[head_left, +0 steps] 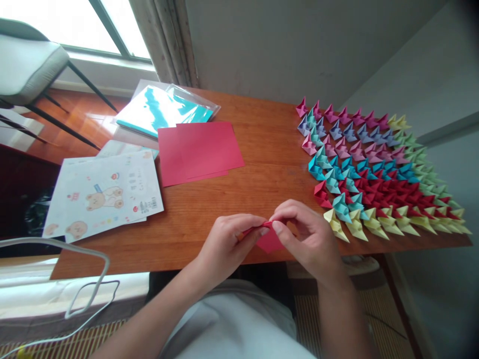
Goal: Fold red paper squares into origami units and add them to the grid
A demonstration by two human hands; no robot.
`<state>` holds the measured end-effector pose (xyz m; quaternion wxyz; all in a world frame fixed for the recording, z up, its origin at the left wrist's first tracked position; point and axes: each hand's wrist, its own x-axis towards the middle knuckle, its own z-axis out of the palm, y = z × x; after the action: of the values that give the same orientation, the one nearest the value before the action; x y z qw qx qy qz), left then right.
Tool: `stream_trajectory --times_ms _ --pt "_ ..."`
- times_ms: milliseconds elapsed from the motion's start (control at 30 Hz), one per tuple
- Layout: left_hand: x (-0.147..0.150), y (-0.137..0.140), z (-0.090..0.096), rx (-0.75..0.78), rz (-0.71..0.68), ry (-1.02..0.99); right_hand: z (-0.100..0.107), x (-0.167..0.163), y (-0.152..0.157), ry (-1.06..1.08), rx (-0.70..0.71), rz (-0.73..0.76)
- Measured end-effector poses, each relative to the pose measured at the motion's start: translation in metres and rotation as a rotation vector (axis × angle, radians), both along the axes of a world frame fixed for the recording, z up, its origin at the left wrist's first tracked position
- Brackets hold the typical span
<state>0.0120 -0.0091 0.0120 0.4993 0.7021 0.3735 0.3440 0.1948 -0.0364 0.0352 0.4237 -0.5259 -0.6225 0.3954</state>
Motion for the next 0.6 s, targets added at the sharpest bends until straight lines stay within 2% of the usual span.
stream_trajectory --times_ms 600 --pt "0.0000 0.0015 -0.0026 -0.058 -0.028 -0.008 -0.0007 0.0023 0.0004 -0.022 -0.002 0.016"
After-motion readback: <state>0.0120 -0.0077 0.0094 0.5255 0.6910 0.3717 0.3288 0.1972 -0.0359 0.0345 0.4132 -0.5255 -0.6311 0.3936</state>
